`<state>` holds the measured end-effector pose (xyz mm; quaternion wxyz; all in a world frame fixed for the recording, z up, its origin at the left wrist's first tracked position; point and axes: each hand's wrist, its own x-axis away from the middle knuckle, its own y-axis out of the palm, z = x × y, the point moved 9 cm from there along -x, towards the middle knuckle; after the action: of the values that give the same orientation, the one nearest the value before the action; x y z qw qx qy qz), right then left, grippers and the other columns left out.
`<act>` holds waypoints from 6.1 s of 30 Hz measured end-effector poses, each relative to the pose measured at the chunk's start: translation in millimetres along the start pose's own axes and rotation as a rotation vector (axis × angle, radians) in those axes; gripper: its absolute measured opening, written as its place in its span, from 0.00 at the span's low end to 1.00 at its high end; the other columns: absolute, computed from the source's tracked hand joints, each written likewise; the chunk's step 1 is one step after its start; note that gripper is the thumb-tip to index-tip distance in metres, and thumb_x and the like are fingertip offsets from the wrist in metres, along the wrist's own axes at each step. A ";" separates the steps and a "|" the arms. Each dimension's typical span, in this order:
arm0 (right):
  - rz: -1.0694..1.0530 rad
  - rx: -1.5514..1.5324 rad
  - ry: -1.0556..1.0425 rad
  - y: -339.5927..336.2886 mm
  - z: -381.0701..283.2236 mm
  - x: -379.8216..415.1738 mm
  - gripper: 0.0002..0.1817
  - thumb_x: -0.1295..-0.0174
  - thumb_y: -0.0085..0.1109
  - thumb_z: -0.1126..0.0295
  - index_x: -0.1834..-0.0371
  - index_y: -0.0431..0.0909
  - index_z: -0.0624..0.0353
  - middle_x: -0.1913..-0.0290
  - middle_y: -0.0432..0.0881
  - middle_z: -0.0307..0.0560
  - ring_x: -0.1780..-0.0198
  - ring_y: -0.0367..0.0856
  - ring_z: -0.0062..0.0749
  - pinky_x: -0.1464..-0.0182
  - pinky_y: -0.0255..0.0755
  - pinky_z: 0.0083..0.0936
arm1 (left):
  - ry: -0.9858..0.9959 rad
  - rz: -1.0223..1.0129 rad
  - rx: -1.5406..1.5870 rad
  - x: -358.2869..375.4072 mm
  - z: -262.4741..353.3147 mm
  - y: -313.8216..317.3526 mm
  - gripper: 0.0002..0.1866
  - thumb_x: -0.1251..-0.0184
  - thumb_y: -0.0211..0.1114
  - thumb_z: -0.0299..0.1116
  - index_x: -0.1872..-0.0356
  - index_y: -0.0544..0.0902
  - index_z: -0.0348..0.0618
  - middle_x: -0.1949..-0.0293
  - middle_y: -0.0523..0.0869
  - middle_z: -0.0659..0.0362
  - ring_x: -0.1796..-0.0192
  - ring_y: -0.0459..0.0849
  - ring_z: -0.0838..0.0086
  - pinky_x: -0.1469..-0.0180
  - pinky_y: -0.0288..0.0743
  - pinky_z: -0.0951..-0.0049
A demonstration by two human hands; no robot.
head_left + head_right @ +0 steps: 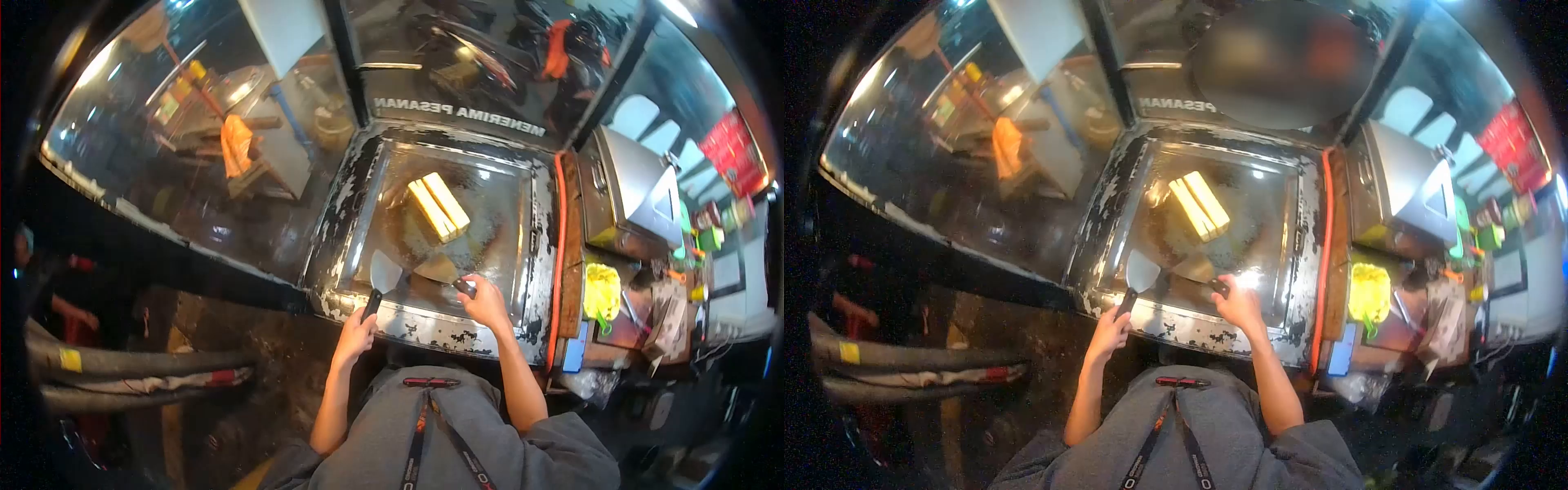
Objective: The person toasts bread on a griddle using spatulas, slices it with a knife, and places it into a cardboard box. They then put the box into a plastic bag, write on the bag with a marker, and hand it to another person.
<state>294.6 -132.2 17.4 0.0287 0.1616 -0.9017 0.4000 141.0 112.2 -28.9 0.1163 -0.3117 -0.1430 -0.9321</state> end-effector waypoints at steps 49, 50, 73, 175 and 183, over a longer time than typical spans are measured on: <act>0.239 0.440 0.211 23.8 29.4 52.7 0.20 0.44 0.59 0.68 0.48 0.70 0.58 0.63 0.78 0.62 0.64 0.81 0.59 0.61 0.75 0.48 | 0.017 -0.141 0.084 -4.8 -41.6 -55.1 0.08 0.27 0.53 0.38 0.61 0.71 0.45 0.79 0.72 0.63 0.89 0.62 0.84 0.88 0.55 0.82; 0.275 0.411 0.206 19.6 32.8 60.9 0.20 0.44 0.58 0.68 0.47 0.71 0.57 0.60 0.77 0.63 0.63 0.81 0.60 0.61 0.74 0.49 | 0.010 -0.145 0.060 -8.9 -43.6 -51.6 0.08 0.27 0.53 0.38 0.62 0.71 0.45 0.79 0.73 0.63 0.89 0.62 0.84 0.88 0.55 0.82; 1.529 0.177 0.512 -353.0 351.1 314.5 0.23 0.51 0.68 0.67 0.52 0.74 0.61 0.55 0.78 0.57 0.53 0.78 0.49 0.50 0.72 0.36 | 0.320 0.389 -0.793 -21.8 -58.2 -12.4 0.22 0.38 0.61 0.26 0.44 0.69 0.29 0.61 0.78 0.50 0.76 0.79 0.74 0.79 0.71 0.76; 0.404 -0.984 0.654 162.8 118.8 378.9 0.16 0.49 0.69 0.75 0.57 0.79 0.63 0.66 0.83 0.41 0.67 0.81 0.25 0.67 0.74 0.18 | 0.668 -0.656 -0.794 129.5 -177.7 120.8 0.11 0.38 0.63 0.35 0.68 0.80 0.35 0.74 0.79 0.49 0.73 0.80 0.61 0.68 0.73 0.65; 0.516 -1.245 0.444 147.1 101.3 370.1 0.33 0.53 0.70 0.80 0.41 0.68 0.61 0.47 0.74 0.42 0.47 0.73 0.30 0.48 0.71 0.26 | 1.111 -0.752 -0.876 182.6 -112.6 147.0 0.05 0.46 0.64 0.26 0.68 0.82 0.37 0.67 0.81 0.52 0.63 0.78 0.58 0.58 0.73 0.64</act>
<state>-93.9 -213.1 -89.1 0.2032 -0.1891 -0.9452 -0.1720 -17.9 -86.3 25.7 -0.2846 0.2498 0.2191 -0.8992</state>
